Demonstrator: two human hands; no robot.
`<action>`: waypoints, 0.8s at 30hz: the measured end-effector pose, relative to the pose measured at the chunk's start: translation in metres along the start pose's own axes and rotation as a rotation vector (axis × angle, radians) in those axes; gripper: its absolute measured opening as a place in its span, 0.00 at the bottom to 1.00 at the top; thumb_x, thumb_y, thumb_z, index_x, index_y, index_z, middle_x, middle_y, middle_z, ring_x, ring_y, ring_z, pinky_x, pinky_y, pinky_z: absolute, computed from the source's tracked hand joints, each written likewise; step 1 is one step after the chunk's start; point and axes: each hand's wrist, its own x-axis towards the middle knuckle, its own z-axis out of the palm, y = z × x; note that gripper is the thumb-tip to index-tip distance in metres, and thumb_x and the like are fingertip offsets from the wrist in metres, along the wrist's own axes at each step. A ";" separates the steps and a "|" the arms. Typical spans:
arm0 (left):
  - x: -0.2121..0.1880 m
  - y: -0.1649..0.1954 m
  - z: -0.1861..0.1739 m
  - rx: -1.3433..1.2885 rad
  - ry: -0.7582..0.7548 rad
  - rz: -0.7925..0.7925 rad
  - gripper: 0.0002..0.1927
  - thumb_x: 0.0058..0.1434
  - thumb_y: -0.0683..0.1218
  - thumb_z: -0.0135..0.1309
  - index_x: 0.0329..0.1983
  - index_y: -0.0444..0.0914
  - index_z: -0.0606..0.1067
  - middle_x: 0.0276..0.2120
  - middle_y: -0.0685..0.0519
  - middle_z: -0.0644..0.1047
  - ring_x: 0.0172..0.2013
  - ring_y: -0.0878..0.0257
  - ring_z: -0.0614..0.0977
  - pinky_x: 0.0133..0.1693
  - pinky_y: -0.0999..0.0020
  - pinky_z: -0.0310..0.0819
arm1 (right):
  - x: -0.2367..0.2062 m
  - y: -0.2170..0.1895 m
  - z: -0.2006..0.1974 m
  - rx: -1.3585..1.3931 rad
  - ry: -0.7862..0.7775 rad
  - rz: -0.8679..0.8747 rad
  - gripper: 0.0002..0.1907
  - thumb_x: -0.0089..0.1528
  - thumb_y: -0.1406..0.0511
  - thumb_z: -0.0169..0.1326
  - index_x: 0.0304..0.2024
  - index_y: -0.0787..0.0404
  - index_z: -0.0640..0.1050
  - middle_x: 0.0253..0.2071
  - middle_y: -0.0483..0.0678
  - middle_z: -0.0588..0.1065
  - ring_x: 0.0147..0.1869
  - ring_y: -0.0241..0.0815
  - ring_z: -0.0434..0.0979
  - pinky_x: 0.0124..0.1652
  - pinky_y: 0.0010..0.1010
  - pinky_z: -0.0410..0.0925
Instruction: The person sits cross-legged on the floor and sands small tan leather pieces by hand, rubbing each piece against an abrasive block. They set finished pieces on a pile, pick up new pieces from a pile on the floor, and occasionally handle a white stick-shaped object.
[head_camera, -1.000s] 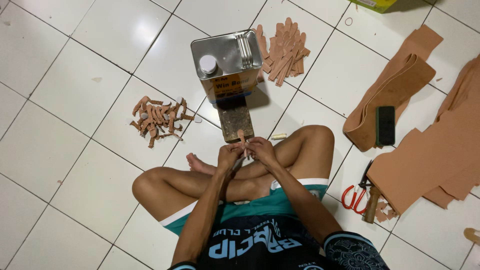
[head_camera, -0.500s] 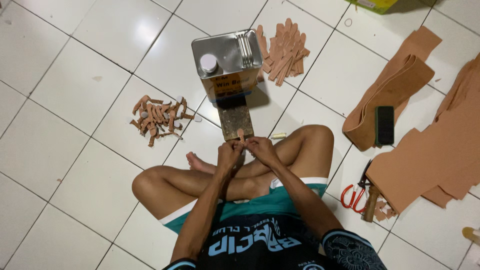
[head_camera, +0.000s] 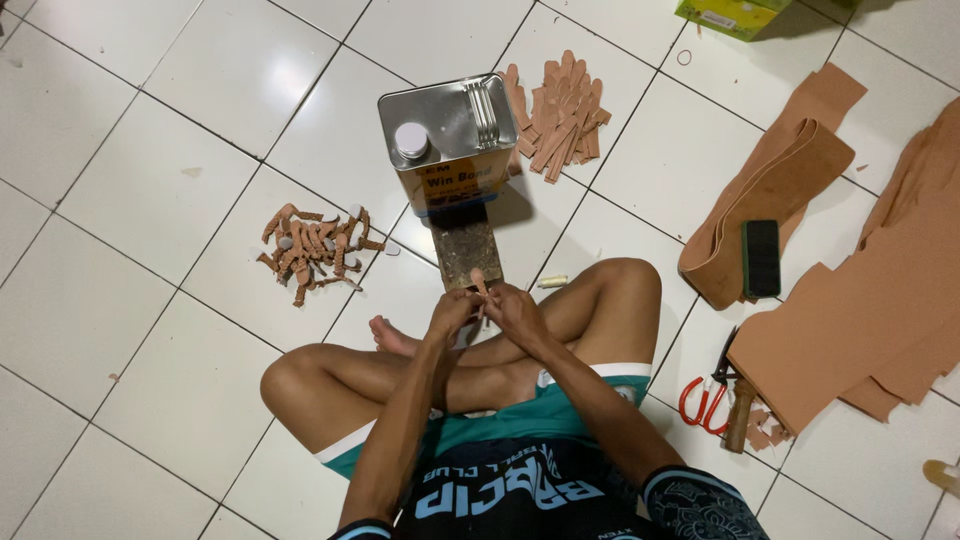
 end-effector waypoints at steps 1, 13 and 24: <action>-0.004 -0.002 0.002 -0.155 -0.003 -0.039 0.09 0.65 0.45 0.55 0.32 0.35 0.79 0.26 0.52 0.80 0.25 0.65 0.79 0.29 0.71 0.74 | -0.001 0.000 0.001 0.026 -0.017 0.103 0.14 0.64 0.62 0.59 0.46 0.68 0.79 0.37 0.57 0.81 0.38 0.45 0.84 0.36 0.34 0.75; -0.019 0.000 -0.003 -0.626 -0.246 -0.128 0.08 0.67 0.40 0.58 0.37 0.27 0.79 0.23 0.49 0.77 0.19 0.67 0.75 0.19 0.76 0.67 | 0.012 0.023 -0.014 0.740 -0.318 0.326 0.15 0.64 0.66 0.60 0.48 0.72 0.79 0.36 0.51 0.81 0.36 0.36 0.78 0.35 0.26 0.71; -0.003 -0.011 -0.008 0.338 0.133 0.262 0.10 0.60 0.40 0.59 0.43 0.31 0.83 0.31 0.48 0.85 0.31 0.66 0.84 0.35 0.71 0.78 | 0.031 0.011 -0.018 0.280 -0.317 0.176 0.12 0.60 0.65 0.63 0.41 0.68 0.82 0.32 0.49 0.81 0.35 0.34 0.79 0.35 0.26 0.73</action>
